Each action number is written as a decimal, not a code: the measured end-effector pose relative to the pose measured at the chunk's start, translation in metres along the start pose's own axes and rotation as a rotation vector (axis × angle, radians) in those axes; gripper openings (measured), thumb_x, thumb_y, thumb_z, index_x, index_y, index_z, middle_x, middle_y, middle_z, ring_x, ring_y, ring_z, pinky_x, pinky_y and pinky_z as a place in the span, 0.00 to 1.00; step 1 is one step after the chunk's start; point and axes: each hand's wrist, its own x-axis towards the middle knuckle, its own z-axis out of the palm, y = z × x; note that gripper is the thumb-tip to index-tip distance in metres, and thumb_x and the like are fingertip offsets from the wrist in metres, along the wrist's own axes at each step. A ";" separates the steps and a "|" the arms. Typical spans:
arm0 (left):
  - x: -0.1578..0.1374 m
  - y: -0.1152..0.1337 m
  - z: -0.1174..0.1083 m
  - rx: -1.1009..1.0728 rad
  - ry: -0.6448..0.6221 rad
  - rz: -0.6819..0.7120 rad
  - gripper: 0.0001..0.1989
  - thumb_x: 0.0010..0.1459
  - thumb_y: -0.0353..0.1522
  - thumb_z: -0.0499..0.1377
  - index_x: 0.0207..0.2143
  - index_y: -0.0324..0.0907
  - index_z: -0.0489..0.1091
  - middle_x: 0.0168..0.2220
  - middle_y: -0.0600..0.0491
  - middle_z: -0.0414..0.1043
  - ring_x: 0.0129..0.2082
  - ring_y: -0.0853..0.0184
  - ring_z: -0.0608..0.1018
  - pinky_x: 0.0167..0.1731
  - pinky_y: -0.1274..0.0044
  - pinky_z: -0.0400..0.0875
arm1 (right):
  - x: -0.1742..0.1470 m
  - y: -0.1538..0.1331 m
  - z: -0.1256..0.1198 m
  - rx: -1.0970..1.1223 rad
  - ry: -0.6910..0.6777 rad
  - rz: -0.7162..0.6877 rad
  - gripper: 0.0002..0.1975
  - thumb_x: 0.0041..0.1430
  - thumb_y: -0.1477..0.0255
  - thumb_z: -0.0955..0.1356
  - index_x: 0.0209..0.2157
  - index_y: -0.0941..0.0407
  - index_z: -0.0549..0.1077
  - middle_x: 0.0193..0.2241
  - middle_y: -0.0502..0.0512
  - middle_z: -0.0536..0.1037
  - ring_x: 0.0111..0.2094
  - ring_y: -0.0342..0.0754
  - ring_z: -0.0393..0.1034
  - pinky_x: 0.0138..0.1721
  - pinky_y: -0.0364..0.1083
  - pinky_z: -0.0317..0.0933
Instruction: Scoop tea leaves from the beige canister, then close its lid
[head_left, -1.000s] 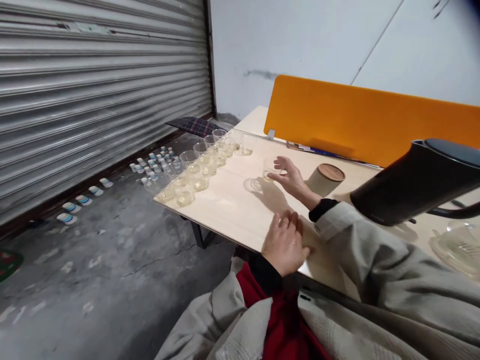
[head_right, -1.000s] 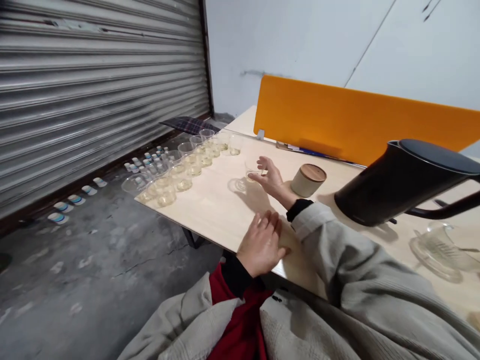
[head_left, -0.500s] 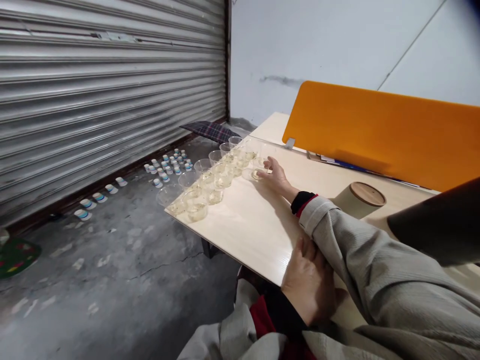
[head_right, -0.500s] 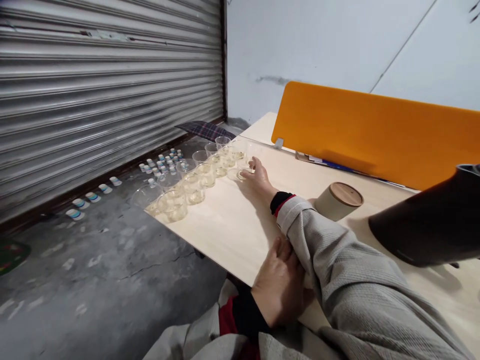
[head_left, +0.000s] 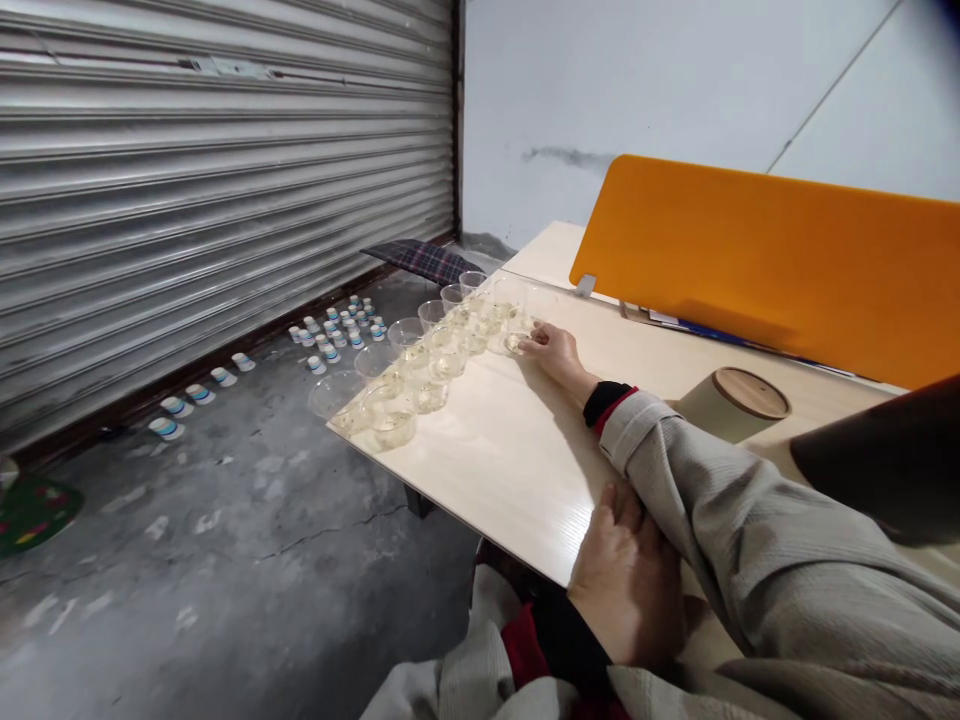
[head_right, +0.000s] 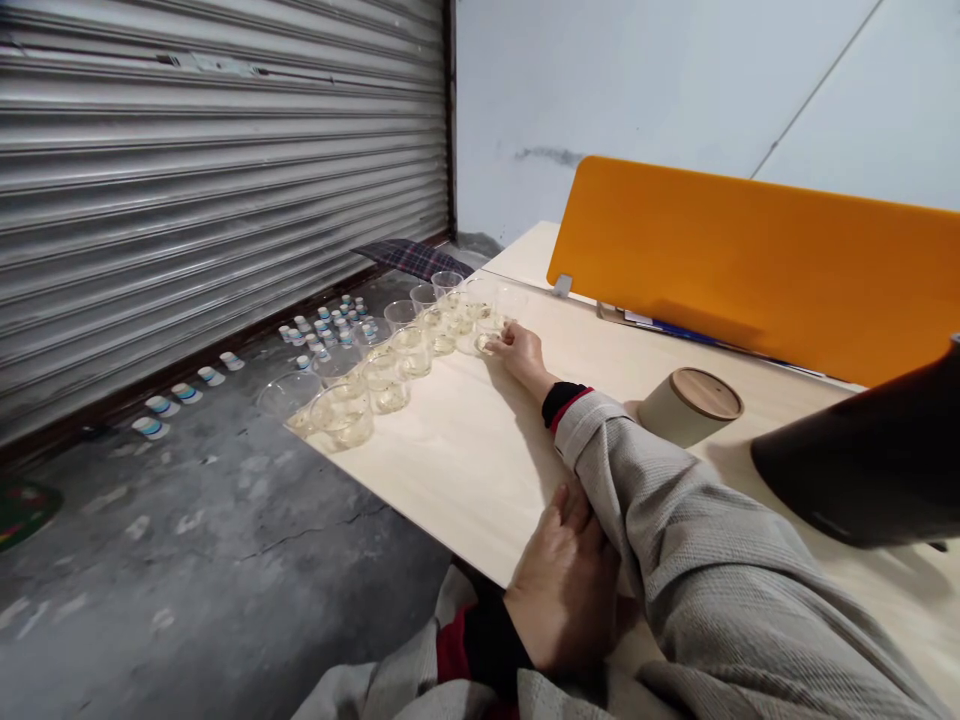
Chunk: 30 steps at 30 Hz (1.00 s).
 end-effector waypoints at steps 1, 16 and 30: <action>0.000 0.000 0.001 -0.003 0.000 0.003 0.32 0.59 0.33 0.59 0.66 0.38 0.71 0.69 0.42 0.68 0.77 0.46 0.53 0.76 0.55 0.53 | 0.000 -0.001 0.000 -0.006 -0.003 0.004 0.23 0.47 0.55 0.76 0.27 0.52 0.62 0.26 0.47 0.66 0.35 0.47 0.64 0.39 0.46 0.58; -0.001 -0.003 0.013 0.057 0.100 0.043 0.30 0.56 0.34 0.62 0.62 0.41 0.75 0.66 0.44 0.72 0.74 0.44 0.60 0.75 0.54 0.55 | 0.005 0.004 0.001 -0.065 -0.017 -0.011 0.19 0.50 0.59 0.75 0.25 0.53 0.64 0.25 0.46 0.66 0.30 0.44 0.59 0.35 0.46 0.52; -0.002 -0.003 0.014 0.073 0.104 0.050 0.28 0.64 0.40 0.59 0.64 0.39 0.73 0.67 0.43 0.71 0.73 0.45 0.61 0.73 0.52 0.59 | -0.011 -0.011 -0.013 -0.113 -0.022 0.025 0.18 0.47 0.61 0.78 0.32 0.55 0.70 0.33 0.54 0.76 0.36 0.48 0.69 0.41 0.47 0.63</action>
